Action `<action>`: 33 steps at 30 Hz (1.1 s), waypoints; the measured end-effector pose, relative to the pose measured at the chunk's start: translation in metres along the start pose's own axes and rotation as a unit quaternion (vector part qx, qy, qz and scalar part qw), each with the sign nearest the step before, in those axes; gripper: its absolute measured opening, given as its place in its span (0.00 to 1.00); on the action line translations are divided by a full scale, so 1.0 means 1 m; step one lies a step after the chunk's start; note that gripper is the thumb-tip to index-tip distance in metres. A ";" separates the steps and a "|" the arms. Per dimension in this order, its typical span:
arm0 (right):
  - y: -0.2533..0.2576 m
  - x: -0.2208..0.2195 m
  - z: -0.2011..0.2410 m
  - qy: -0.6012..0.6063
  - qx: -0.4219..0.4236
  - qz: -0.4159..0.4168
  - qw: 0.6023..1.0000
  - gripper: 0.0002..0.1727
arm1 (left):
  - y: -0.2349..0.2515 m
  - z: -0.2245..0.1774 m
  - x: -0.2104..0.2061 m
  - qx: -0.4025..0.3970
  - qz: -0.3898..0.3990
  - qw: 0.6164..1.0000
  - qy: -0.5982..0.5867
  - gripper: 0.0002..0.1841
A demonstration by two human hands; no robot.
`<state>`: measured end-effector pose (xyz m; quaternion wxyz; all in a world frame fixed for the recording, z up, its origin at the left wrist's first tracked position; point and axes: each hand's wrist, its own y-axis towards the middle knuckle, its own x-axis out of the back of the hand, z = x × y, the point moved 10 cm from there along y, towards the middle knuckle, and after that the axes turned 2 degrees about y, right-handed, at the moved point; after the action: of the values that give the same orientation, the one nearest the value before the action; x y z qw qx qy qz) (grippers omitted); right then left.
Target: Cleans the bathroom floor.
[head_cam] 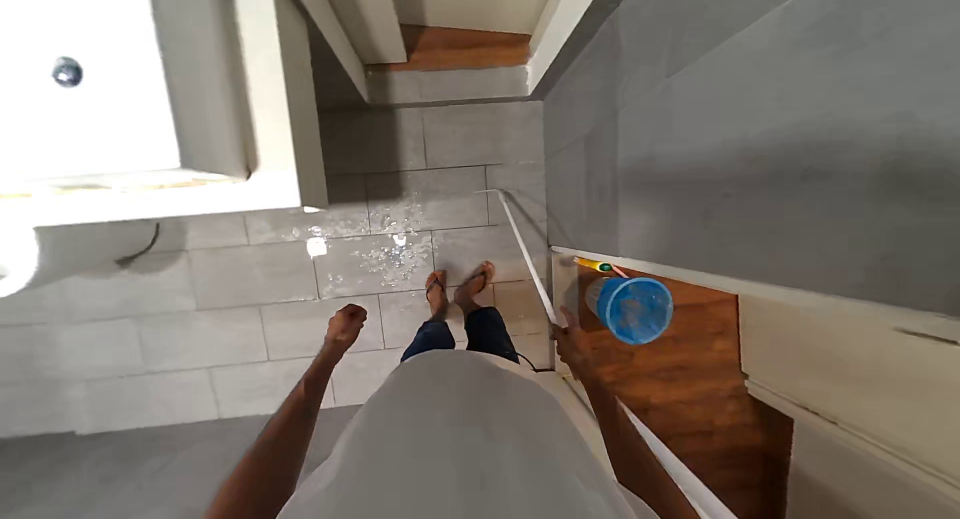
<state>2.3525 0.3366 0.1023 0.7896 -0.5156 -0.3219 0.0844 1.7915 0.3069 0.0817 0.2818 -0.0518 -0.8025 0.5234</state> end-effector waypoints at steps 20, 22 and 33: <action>0.243 0.112 0.175 -0.140 0.050 -0.047 0.988 0.29 | 0.007 -0.111 -0.017 -0.041 0.141 0.966 0.210 0.19; 0.224 0.096 0.166 -0.103 0.037 -0.042 0.993 0.29 | 0.024 -0.116 -0.004 -0.050 0.149 0.956 0.249 0.20; -0.105 -0.179 -0.118 0.098 -0.196 -0.030 0.975 0.29 | 0.131 -0.183 0.025 -0.187 0.220 0.904 0.314 0.19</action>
<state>2.2626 0.1162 0.0874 0.7031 -0.6559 -0.2690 -0.0550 1.8354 0.5238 0.0313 0.3820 -0.4408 -0.7238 0.3686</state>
